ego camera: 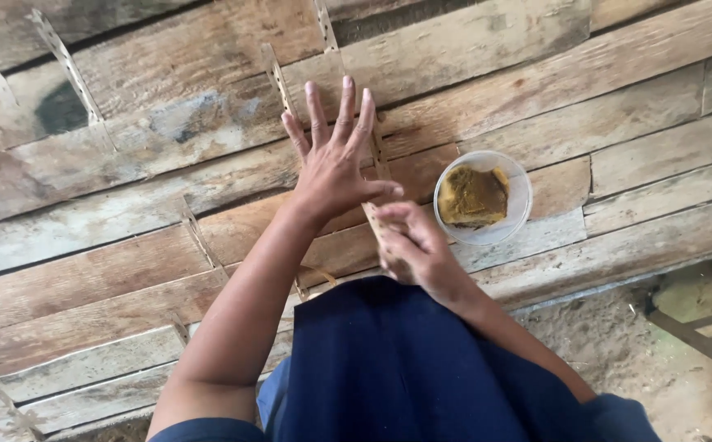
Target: The person applies a paste-like substance to perforated wooden strips and presses them onto a wooden surface made of horizontal planks. They repeat this process across multiple sections, smoothing each strip into place.
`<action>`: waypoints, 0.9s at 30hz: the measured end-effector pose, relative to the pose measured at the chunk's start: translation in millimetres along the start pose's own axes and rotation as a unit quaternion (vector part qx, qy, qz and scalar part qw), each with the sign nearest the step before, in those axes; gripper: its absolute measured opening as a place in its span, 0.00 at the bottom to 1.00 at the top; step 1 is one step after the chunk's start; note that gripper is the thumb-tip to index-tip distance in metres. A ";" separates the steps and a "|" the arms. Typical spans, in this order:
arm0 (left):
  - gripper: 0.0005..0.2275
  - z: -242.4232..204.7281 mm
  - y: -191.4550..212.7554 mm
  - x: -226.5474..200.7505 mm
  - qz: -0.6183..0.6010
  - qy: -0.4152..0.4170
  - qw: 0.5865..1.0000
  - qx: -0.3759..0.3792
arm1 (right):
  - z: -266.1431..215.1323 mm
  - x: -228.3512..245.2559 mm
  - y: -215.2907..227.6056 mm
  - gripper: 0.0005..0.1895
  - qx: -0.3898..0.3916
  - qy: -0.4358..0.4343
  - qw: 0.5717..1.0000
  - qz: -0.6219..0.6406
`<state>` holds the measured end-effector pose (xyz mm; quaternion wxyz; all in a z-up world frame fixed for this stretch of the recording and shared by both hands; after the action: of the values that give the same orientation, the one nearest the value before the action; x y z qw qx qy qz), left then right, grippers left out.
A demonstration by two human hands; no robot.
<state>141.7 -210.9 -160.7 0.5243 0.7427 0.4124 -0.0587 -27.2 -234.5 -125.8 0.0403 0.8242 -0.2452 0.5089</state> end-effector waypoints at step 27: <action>0.23 115.3 46.7 -15.1 -0.022 0.100 0.951 -0.290 | -22.8 -21.6 28.5 0.15 0.129 -0.092 0.987 -0.018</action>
<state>203.2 -319.7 -169.9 0.6717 0.5511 0.4787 0.1265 -66.4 -244.5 -138.7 -0.0803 0.8700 -0.1655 0.4573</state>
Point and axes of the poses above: each hand's wrist, its own z-axis towards the middle knuckle, its own y-axis out of the back of the hand, x = y × z, the point moved 6 cm from there along z, towards the middle knuckle, and after that the axes turned 7 degrees about -z, right-handed, at the moved point
